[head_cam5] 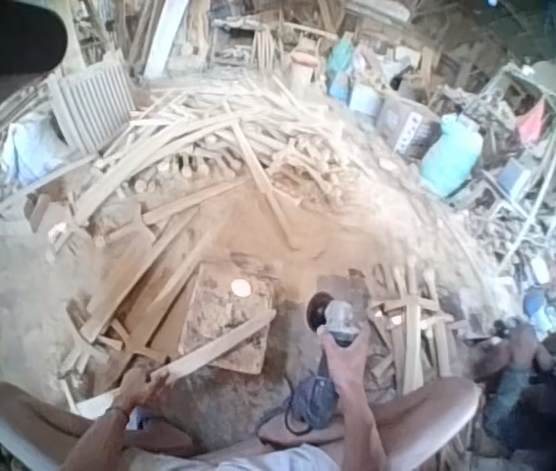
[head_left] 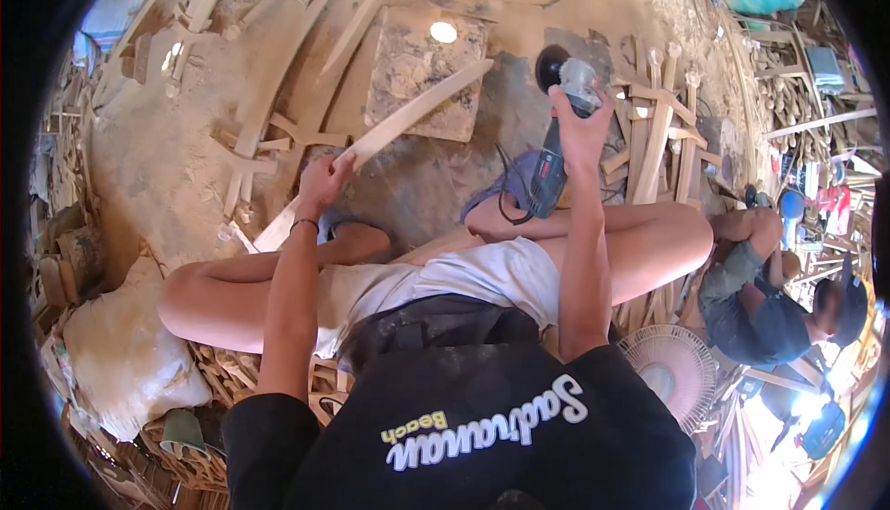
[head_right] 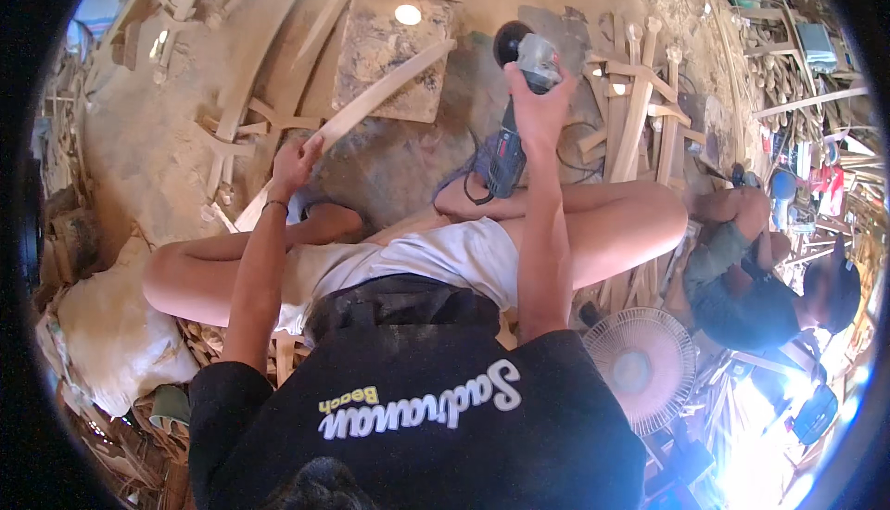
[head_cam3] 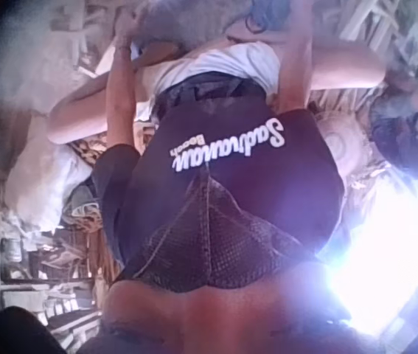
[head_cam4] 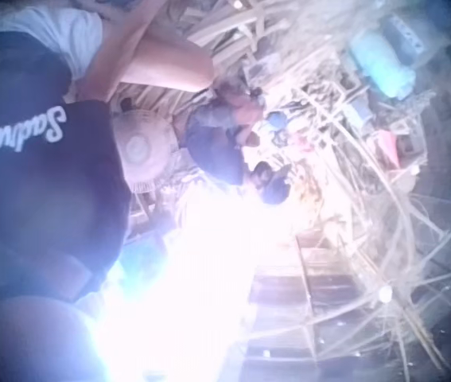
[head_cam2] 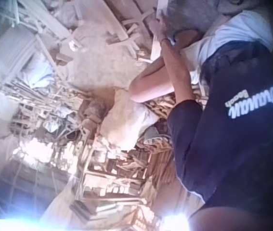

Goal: The person uses a handheld power sander to smooth long, curved wooden pieces and a cross-shaped wooden base. They hold the wooden components in one hand while applying the sander with the other, periodically turning the pieces to reach all sides and clearing wood dust.

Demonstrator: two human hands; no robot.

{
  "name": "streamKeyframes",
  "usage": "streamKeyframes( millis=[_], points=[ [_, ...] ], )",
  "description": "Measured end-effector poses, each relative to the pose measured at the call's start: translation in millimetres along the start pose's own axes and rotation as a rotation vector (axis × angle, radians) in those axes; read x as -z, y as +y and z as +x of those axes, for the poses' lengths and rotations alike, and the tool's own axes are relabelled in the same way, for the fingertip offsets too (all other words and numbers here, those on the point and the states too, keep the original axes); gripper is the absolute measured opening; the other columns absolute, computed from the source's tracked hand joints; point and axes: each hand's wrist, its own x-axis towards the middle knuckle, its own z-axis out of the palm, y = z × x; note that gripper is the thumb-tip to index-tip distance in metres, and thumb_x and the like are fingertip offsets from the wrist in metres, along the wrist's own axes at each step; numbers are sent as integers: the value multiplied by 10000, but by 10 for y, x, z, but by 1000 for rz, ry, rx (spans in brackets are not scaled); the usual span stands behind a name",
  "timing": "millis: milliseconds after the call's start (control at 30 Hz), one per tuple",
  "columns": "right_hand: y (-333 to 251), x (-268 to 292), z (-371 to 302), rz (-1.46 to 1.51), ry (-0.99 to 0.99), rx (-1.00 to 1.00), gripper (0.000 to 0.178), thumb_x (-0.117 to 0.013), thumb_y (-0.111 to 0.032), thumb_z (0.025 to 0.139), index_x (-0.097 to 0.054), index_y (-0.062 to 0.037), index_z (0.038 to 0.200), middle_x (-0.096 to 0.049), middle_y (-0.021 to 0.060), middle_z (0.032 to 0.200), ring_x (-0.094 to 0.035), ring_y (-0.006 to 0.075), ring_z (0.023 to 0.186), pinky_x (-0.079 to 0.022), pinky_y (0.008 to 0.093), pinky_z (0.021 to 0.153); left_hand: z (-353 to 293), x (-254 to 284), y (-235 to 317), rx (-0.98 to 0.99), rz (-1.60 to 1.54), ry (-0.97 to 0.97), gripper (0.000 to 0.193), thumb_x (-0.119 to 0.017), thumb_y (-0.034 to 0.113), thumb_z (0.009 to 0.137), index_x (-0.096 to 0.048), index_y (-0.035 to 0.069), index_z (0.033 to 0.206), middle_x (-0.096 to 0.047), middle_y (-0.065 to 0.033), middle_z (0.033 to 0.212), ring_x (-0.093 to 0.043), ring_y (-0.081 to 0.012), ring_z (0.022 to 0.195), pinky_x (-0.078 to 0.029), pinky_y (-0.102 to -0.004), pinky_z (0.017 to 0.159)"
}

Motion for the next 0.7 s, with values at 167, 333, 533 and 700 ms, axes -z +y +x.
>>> streamKeyframes(
  millis=[167, 333, 533, 700],
  points=[
    [-228, -205, -462, -849, -258, 265, 872, -855, -423, 860, -418, -111, 1547, -757, 242, 1124, -777, 427, 896, -613, 497, 785, -16, -138, -94, 3, 342, 228, 750, -405, 711, 1071, -783, 74, 954, -741, -261, 866, -719, -488, 905, -541, -591, 821],
    [116, -647, -973, -898, -596, 314, 885, -838, -456, 853, -401, -142, 1557, -738, 291, 1090, -764, 478, 899, -625, 529, 767, 54, -164, -41, 42, 301, 159, 778, -317, 688, 1098, -798, 91, 965, -757, -266, 921, -726, -489, 951, -551, -590, 862],
    [172, -736, -1099, -953, -751, 405, 893, -846, -440, 850, -394, -139, 1559, -733, 300, 1050, -765, 483, 894, -626, 546, 763, 113, -185, -93, 90, 274, 116, 823, -262, 690, 1103, -811, 94, 959, -762, -266, 938, -726, -495, 977, -552, -595, 885],
    [170, -525, -713, -908, -542, 353, 880, -841, -421, 855, -395, -131, 1555, -742, 304, 1068, -763, 485, 915, -616, 566, 795, 142, -196, -116, 103, 264, 65, 836, -256, 696, 1103, -808, 87, 954, -756, -274, 938, -721, -500, 981, -548, -600, 891]
  ],
)
